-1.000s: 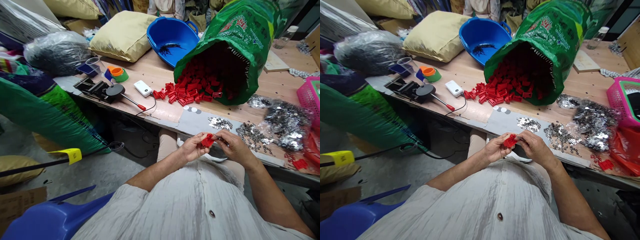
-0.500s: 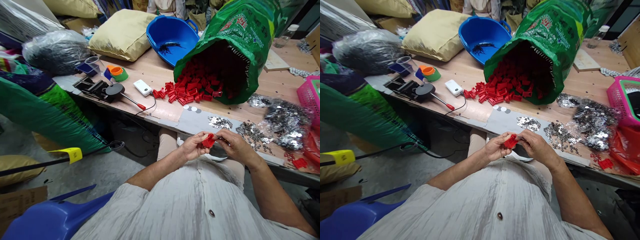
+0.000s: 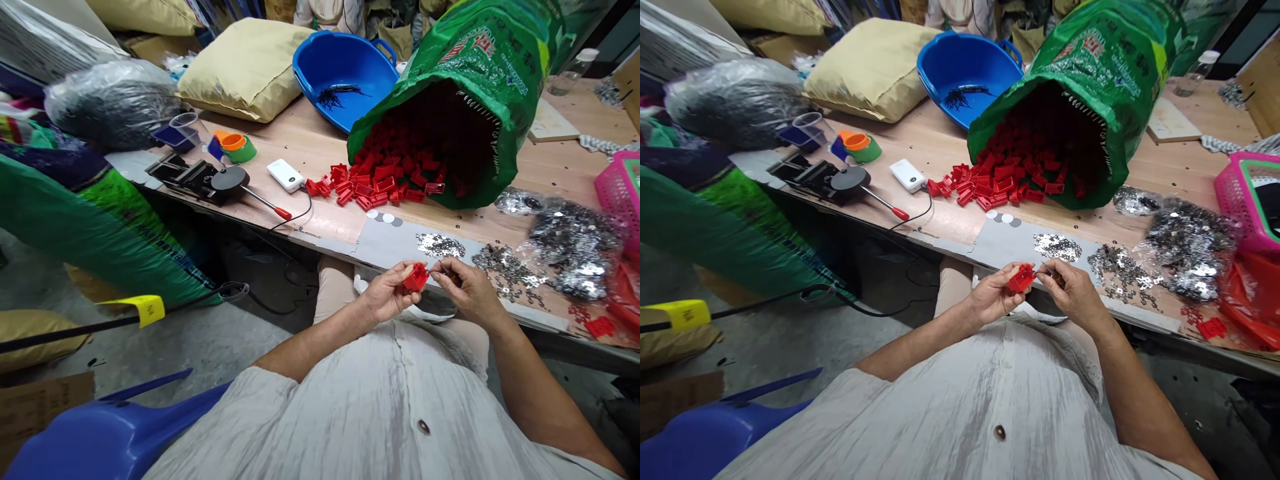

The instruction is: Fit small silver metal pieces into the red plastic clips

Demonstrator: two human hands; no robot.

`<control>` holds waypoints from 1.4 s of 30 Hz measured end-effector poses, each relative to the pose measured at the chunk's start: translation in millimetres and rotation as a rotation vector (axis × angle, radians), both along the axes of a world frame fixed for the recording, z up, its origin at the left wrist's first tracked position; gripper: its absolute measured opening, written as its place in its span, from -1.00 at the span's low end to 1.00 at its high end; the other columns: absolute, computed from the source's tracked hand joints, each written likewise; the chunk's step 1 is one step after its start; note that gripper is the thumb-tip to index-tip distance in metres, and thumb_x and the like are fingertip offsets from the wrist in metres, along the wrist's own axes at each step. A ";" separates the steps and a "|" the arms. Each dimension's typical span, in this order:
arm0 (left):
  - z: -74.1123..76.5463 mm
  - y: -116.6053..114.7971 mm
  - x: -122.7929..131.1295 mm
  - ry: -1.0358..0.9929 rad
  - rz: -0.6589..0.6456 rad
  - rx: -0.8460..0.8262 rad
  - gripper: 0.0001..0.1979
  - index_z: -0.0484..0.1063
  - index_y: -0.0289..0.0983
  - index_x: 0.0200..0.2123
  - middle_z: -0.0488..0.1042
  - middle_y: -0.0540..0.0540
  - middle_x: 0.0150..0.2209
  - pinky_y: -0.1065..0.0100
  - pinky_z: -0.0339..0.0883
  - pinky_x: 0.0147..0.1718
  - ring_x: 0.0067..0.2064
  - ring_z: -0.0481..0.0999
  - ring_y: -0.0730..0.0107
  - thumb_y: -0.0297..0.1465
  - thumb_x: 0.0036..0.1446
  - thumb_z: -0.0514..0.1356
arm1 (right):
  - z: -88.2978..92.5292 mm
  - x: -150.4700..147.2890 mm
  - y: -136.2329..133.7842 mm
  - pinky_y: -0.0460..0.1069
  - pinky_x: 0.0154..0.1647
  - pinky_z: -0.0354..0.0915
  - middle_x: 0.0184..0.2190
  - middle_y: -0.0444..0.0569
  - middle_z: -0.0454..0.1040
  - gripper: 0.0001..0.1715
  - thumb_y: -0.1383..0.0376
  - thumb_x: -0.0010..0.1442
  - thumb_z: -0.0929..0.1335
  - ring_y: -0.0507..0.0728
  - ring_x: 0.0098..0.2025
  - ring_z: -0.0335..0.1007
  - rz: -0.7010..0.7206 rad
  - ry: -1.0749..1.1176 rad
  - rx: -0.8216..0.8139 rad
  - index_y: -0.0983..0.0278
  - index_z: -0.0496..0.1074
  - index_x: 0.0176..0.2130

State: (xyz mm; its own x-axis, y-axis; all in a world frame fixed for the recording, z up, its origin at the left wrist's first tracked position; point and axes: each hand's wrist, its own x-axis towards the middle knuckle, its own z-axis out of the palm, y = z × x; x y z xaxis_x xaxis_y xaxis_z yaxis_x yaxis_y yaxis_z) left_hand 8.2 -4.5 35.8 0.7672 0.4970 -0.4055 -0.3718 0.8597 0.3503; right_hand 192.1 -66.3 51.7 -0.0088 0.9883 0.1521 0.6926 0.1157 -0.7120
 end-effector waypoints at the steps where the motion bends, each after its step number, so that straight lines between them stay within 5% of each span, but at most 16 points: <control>1: -0.3 -0.3 0.3 0.005 0.002 0.007 -0.83 0.47 -0.33 -0.14 0.46 -0.10 -0.36 0.54 0.34 -0.54 -0.43 0.49 0.49 -0.45 0.17 0.21 | -0.2 -1.2 0.2 -0.06 -0.44 0.17 -0.47 -0.13 0.41 -0.82 0.17 0.31 0.29 0.02 -0.49 0.23 -0.005 -0.002 -0.002 0.22 0.38 -0.25; 13: -5.9 -4.2 1.9 0.035 0.044 0.091 -0.80 0.46 -0.30 -0.13 0.47 -0.06 -0.33 0.52 0.40 -0.55 -0.48 0.48 0.54 -0.38 0.16 0.26 | -6.1 -11.4 1.2 -0.07 -0.50 0.13 -0.54 -0.17 0.32 -0.78 0.15 0.27 0.29 0.02 -0.53 0.19 -0.107 0.103 -0.077 0.21 0.32 -0.36; 31: -17.0 -2.4 2.6 0.060 -0.047 0.102 -0.74 0.45 -0.29 -0.13 0.50 -0.07 -0.34 0.57 0.30 -0.62 -0.50 0.48 0.54 -0.34 0.11 0.31 | 11.2 -16.2 2.0 -0.05 -0.52 0.10 -0.49 -0.13 0.45 -0.84 0.22 0.23 0.29 0.03 -0.54 0.22 -0.059 -0.084 -0.121 0.20 0.31 -0.39; 42: -6.4 -1.7 1.0 0.058 -0.028 0.054 -0.78 0.45 -0.29 -0.12 0.47 -0.07 -0.33 0.54 0.34 -0.58 -0.44 0.51 0.50 -0.40 0.14 0.27 | -0.9 6.8 9.0 -0.04 -0.41 0.15 -0.45 -0.14 0.34 -0.66 0.02 0.26 0.29 0.05 -0.42 0.19 -0.027 0.206 -0.238 0.23 0.37 -0.34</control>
